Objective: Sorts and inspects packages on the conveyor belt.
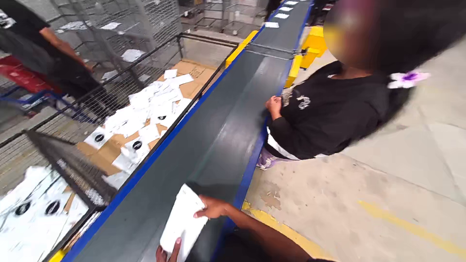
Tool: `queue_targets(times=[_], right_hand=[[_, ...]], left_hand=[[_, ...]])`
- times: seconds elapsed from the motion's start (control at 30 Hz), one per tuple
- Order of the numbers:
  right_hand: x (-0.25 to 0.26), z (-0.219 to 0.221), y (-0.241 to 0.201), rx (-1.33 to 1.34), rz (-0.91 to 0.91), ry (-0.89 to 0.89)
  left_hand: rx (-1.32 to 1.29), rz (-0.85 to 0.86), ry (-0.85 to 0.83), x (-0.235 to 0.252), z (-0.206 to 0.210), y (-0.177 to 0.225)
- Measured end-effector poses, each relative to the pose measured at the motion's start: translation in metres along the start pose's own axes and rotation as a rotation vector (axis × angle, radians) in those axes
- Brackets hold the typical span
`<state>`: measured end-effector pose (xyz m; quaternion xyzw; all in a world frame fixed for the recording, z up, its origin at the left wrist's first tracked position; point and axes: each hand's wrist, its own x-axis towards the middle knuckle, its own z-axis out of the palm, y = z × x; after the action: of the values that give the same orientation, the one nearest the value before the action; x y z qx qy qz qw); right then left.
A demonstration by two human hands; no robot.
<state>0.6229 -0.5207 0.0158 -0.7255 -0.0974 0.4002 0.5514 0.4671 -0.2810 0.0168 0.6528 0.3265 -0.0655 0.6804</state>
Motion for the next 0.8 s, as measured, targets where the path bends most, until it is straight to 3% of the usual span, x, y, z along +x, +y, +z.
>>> queue_targets(times=[0.07, 0.2, 0.33, 0.4, 0.5, 0.6, 0.73, 0.8], right_hand=[[-0.030, 0.029, 0.005, 0.131, -0.028, -0.144], [-0.063, 0.035, 0.007, 0.114, -0.029, -0.096], [-0.061, 0.026, 0.001, -0.108, -0.107, -0.026], [-0.069, 0.022, -0.001, -0.110, -0.124, 0.045], [-0.085, 0.044, -0.005, -0.140, -0.127, 0.064], [-0.099, 0.082, -0.010, -0.179, -0.113, 0.030], [-0.116, 0.153, -0.005, -0.220, -0.060, -0.064], [-0.118, 0.180, -0.002, -0.286, -0.042, -0.197]], left_hand=[[-0.073, -0.042, 0.053, -0.012, -0.016, 0.005], [-0.137, 0.015, 0.074, -0.019, -0.077, 0.021], [-0.363, 0.262, 0.470, -0.009, -0.180, 0.050], [-0.625, 0.380, 0.542, 0.010, -0.232, 0.072], [-0.821, 0.349, 0.663, 0.011, -0.291, 0.078], [-0.686, 0.319, 0.585, -0.014, -0.290, 0.054], [-0.547, 0.248, 0.414, -0.097, -0.246, -0.025], [-0.544, 0.219, 0.385, -0.147, -0.217, -0.076]])
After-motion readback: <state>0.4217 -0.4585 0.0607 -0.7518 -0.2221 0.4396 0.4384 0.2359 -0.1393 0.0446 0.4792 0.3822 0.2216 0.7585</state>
